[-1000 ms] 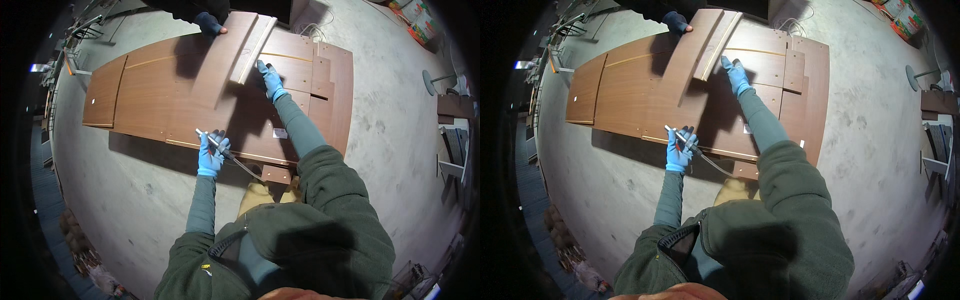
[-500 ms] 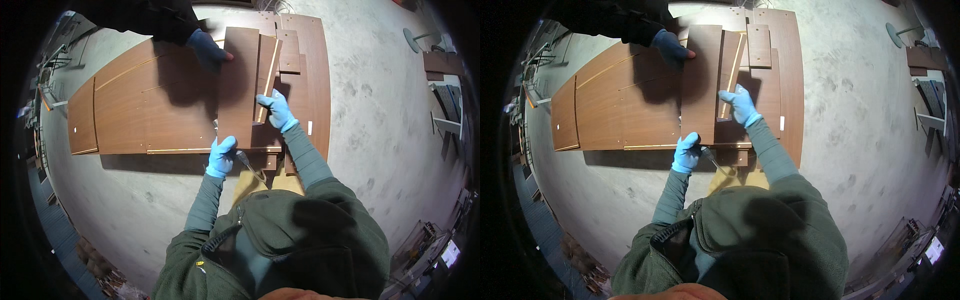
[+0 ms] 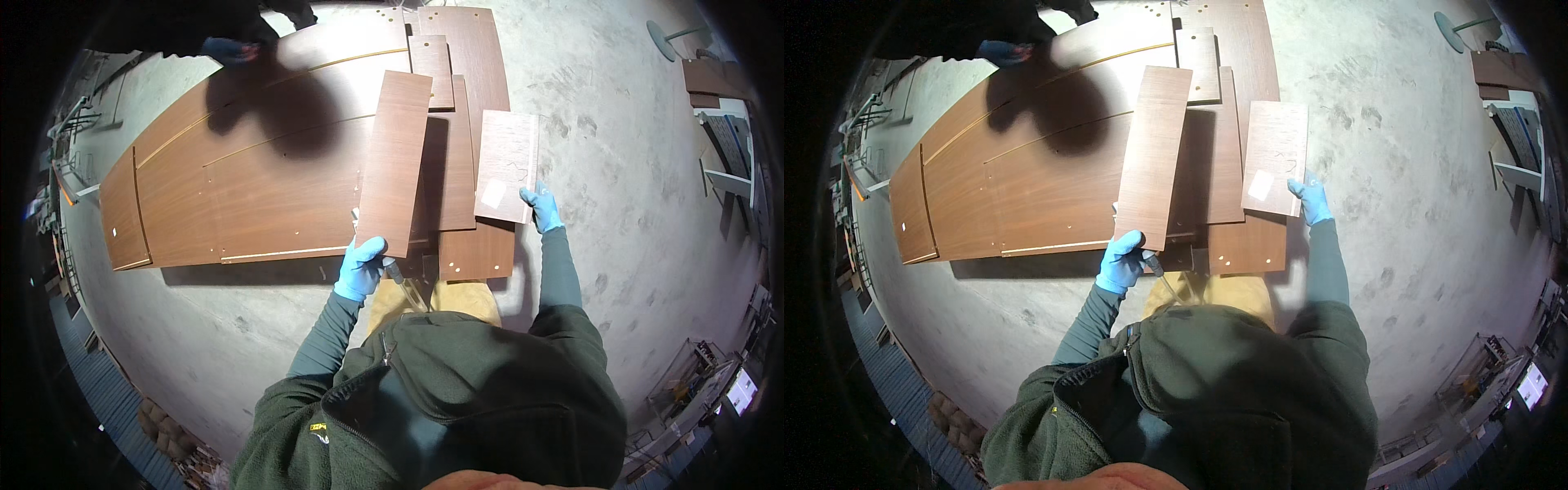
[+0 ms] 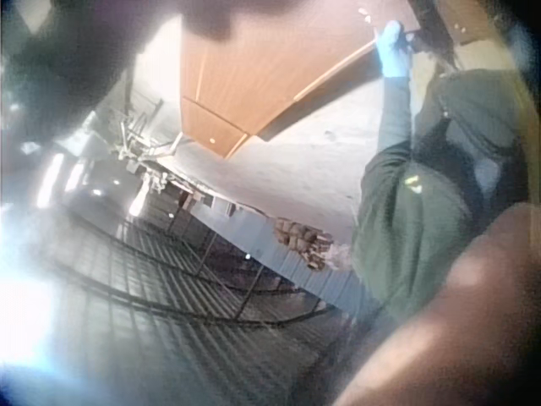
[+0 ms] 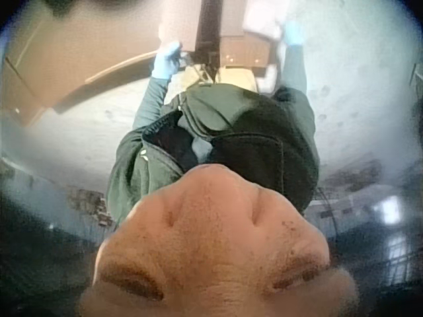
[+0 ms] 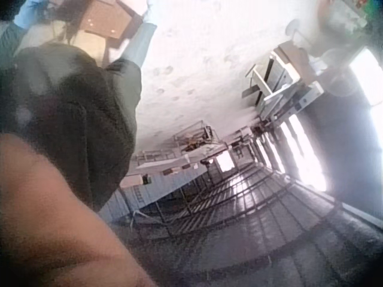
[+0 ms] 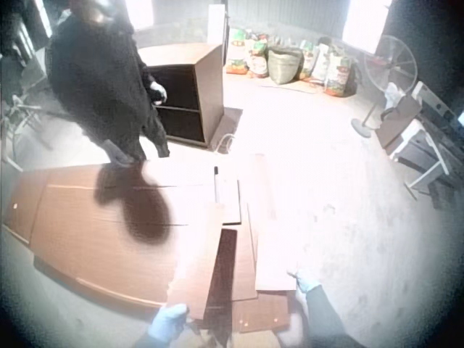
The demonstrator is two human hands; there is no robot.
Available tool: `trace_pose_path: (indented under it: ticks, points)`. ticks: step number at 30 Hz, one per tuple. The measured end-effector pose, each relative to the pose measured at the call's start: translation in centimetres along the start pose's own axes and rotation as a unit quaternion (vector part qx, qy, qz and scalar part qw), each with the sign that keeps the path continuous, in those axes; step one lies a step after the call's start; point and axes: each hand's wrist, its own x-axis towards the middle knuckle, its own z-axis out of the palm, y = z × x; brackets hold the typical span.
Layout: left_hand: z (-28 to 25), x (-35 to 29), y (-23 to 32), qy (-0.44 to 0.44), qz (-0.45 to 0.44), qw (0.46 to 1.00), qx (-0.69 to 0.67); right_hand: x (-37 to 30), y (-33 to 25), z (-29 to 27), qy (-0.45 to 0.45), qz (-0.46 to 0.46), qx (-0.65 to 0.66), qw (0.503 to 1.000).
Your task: The person assembles a large wooden cabinet by attaching side panels and internal components. They use a pneumatic nail gun to fasten pieces together and align parts by hand. The assembly progresses from a flat layout to a partially formed structure.
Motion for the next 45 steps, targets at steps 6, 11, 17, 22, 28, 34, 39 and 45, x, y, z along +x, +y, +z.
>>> trace_pose_path:
  ticks: [6,11,17,22,28,34,39,45]
  points:
    - [2.4,1.6,-1.3,-0.031,-0.025,0.999,-0.007,1.4,-2.5,-0.3,-0.049,-0.032,-0.012,0.998]
    - [3.3,2.8,-3.0,-0.006,-0.013,1.000,-0.013,-1.9,-3.2,0.6,-0.068,-0.054,0.063,0.994]
    - [1.4,1.9,-2.3,0.065,0.003,0.996,-0.056,-1.2,1.5,7.4,-0.106,0.029,-0.006,0.994]
    - [-0.9,1.3,-0.6,0.063,0.027,0.995,-0.066,0.5,2.7,13.1,0.005,0.037,-0.347,0.937]
    - [-2.4,1.0,-1.3,0.074,0.025,0.995,-0.055,0.2,-0.6,14.7,0.026,0.017,-0.516,0.856]
    - [-5.1,1.5,-3.4,0.100,0.023,0.994,-0.038,-0.1,-0.7,15.1,0.044,0.000,-0.497,0.867]
    - [-8.8,2.4,-3.7,0.111,-0.005,0.986,-0.124,0.0,-0.2,14.6,0.026,0.006,-0.486,0.874]
    - [-11.4,-2.9,-5.8,0.300,-0.048,0.939,-0.163,0.2,-0.1,14.8,0.027,0.013,-0.477,0.879]
